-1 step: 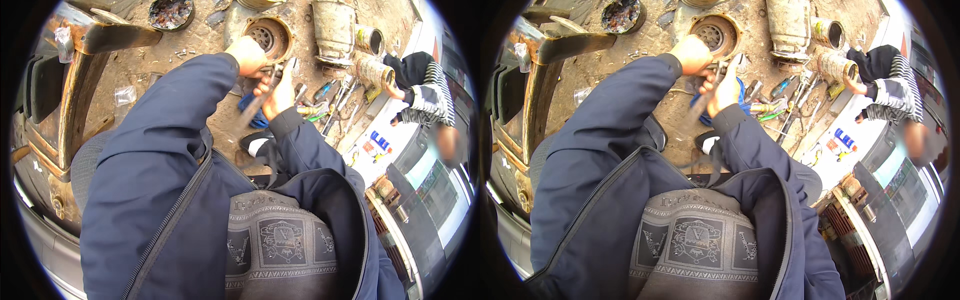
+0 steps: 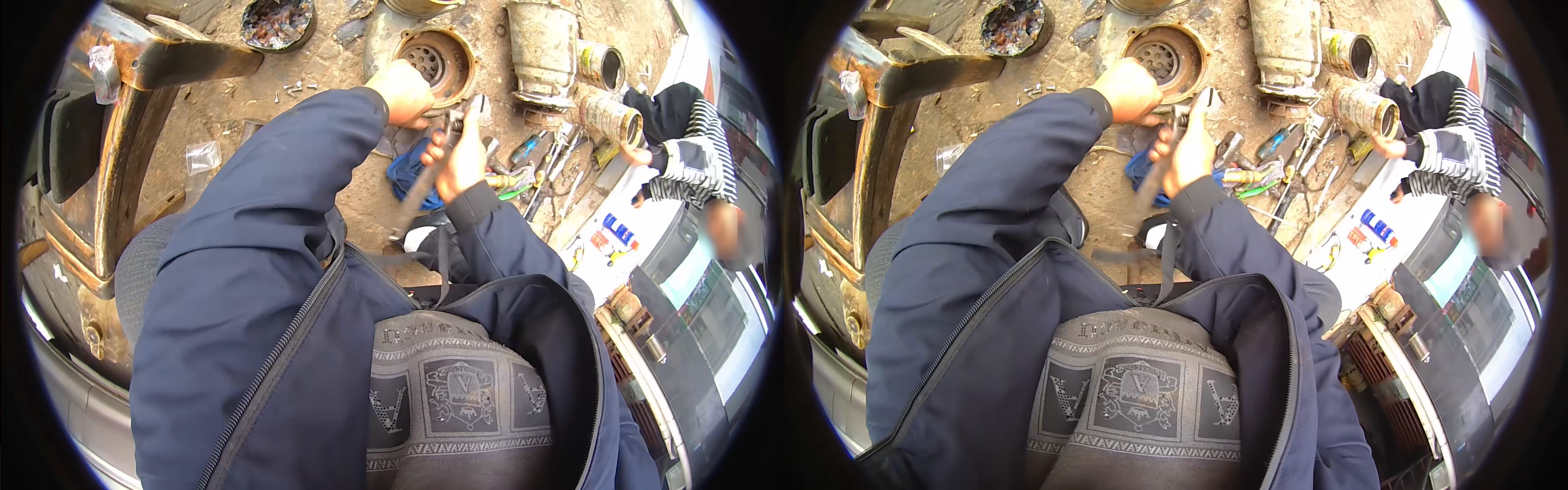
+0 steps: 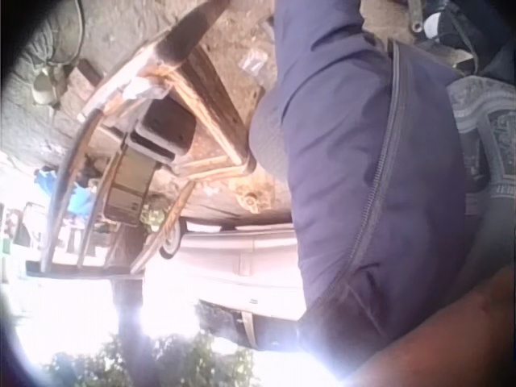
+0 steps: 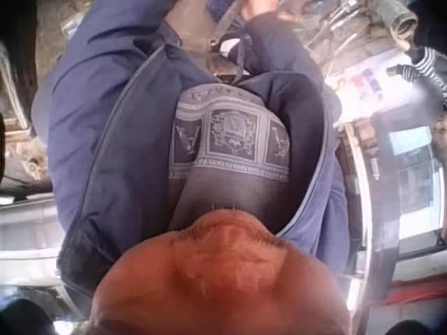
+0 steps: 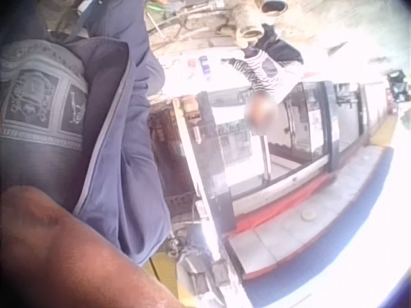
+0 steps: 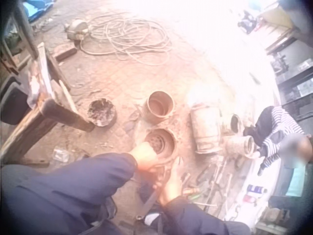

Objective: The person walks from an indoor area to an outdoor workshop and uses a wrench to tighten bolts on a circular metal part. The person repeatedly adjusts the wrench and repositions hands while working on the same component.

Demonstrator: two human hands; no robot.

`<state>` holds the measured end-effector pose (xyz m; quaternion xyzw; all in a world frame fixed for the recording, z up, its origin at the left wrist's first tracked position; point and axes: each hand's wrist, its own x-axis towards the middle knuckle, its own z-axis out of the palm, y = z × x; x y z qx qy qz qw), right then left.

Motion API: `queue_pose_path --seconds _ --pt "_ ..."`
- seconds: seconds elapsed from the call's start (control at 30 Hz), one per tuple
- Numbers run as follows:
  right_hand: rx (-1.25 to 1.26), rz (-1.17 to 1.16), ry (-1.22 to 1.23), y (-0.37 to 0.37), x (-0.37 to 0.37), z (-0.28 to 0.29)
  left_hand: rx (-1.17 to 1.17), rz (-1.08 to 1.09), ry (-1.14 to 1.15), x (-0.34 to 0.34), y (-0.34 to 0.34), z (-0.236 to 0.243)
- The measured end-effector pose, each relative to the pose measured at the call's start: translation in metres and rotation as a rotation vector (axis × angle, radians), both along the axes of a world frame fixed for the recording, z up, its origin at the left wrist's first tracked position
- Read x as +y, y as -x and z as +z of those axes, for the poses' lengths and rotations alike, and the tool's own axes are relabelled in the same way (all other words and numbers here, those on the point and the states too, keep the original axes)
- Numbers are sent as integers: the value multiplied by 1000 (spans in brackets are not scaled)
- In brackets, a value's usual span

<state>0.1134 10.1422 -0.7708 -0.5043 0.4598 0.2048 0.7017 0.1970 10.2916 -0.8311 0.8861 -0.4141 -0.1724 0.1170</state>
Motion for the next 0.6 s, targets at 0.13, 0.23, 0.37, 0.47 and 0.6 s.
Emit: queue_pose_path --seconds 0.13,0.23,0.37,0.47,0.6 --pt "-130 610 488 -21 -63 30 -51 -4 51 3 1 -1" --pt "-318 1233 944 -57 -107 48 -54 -8 57 3 1 -2" --pt "-662 1829 1342 -110 -130 59 -64 -14 54 3 -1 -6" --pt "-807 2056 1350 -140 -127 63 -46 14 77 3 -1 -8" --pt "-1094 2223 1229 -174 -109 65 -57 14 56 3 0 -5"
